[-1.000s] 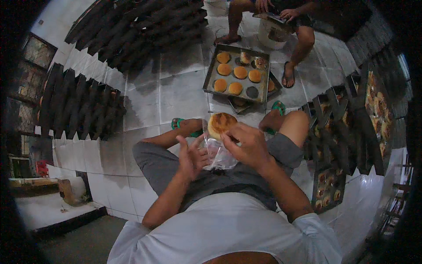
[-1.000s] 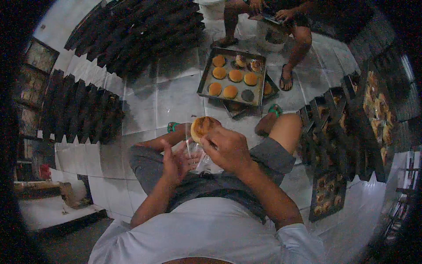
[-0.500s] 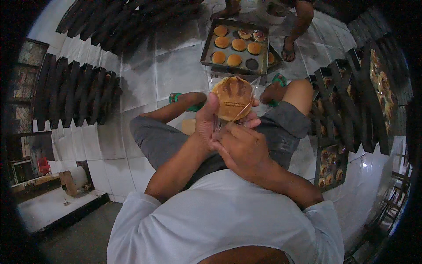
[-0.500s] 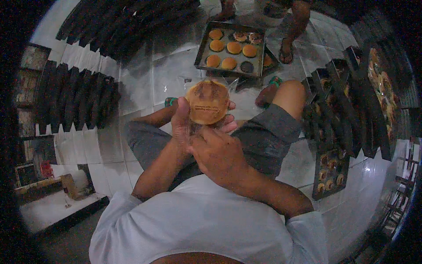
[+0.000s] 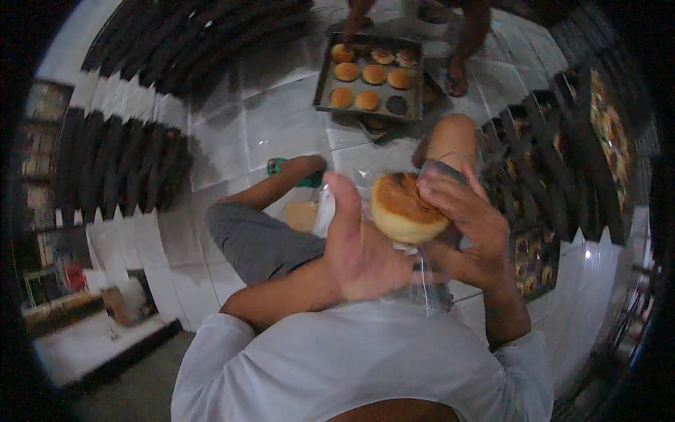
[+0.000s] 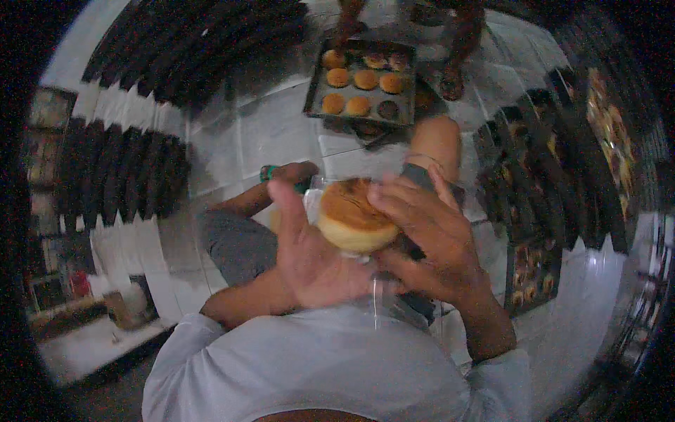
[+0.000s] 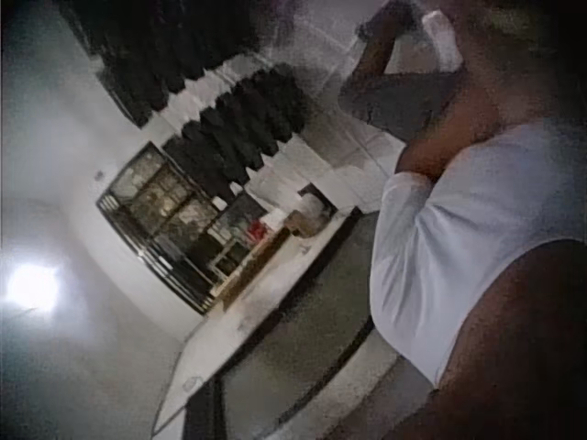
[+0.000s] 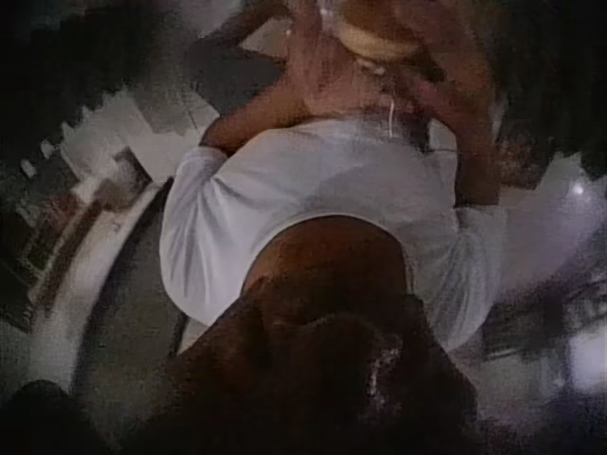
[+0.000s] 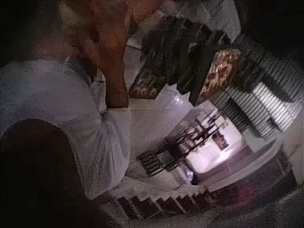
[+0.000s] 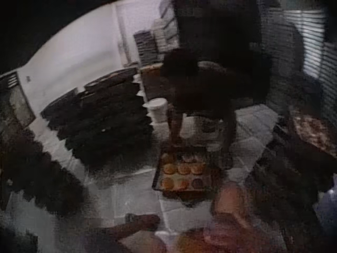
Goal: The person sits on the floor and repeatedly picks up round buns from a metal tray, places each into a clear plastic bag, and sets the packaged buns onto a nearby tray. The process continues with multiple buns handled one at a time.
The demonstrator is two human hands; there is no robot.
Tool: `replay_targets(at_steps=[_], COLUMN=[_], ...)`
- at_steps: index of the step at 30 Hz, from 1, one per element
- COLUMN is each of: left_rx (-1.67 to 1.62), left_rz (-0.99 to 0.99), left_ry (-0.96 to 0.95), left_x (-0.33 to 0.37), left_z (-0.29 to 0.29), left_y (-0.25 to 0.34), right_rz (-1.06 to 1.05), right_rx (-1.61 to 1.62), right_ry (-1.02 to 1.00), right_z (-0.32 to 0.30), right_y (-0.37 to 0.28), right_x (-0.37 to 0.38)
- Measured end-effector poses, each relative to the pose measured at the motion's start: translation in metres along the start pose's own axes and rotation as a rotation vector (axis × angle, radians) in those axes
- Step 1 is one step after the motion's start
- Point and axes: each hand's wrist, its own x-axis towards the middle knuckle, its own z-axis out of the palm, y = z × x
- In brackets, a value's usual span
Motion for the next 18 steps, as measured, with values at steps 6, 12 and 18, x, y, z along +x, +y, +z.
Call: replay_targets(at_steps=[6,12,18], left_rx=[1.253,1.385,1.355], left_rz=[0.035,0.222,0.308], left_ry=[0.498,0.564,0.632], left_x=[0.054,0.084,0.068], left_z=[-0.088,-0.084,-0.063], left_y=[0.053,0.056,0.049], right_rz=[0.758,0.804,0.812], right_rx=[0.441,0.509,0.821], right_ry=[0.011,0.157,0.363], right_z=[0.020,0.036,0.030], right_y=[0.082,0.121,0.114], right_x=[-0.067,-0.068,-0.070])
